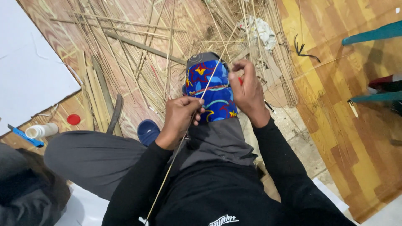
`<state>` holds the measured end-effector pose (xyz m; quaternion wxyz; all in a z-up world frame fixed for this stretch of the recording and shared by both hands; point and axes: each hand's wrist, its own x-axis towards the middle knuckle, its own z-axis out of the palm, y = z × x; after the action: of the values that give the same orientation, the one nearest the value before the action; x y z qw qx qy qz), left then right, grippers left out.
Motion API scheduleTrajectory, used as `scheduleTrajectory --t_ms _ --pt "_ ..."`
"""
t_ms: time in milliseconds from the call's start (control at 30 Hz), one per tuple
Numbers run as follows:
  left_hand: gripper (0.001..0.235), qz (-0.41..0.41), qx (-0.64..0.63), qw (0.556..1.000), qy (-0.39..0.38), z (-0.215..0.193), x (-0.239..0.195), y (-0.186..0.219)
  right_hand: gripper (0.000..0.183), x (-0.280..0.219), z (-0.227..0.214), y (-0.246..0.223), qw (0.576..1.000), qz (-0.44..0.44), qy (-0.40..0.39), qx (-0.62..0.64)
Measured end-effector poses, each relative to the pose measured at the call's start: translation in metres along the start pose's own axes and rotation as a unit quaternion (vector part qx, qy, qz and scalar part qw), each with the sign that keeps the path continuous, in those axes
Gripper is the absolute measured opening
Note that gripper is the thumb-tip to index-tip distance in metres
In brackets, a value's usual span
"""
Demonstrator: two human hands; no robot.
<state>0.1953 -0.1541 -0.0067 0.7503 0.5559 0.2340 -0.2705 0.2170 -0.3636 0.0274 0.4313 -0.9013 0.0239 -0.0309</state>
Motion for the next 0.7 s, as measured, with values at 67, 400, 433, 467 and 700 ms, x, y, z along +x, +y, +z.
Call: scheduleTrajectory --t_ms 67,400,433,467,700 --pt "0.025 -0.012 -0.013 1.0 0.001 0.003 0.006 -0.009 0.034 -0.03 0.014 0.011 0.998 -0.047 -0.023 -0.038" --pt "0.032 -0.03 0.038 0.999 -0.015 0.004 -0.009 -0.019 0.014 -0.063 0.033 0.025 0.965 -0.188 0.021 -0.182" --pt "0.032 -0.031 0.038 0.999 -0.016 -0.004 -0.012 -0.027 0.014 -0.063 0.033 0.023 0.965 -0.187 0.021 -0.182" --pt "0.03 -0.04 0.034 0.999 0.004 -0.013 -0.014 -0.035 0.012 -0.062 0.034 0.021 0.963 -0.198 0.034 -0.179" --pt "0.025 -0.008 0.018 0.999 0.026 -0.007 -0.01 -0.041 0.011 -0.059 0.045 0.03 0.948 -0.253 0.04 -0.187"
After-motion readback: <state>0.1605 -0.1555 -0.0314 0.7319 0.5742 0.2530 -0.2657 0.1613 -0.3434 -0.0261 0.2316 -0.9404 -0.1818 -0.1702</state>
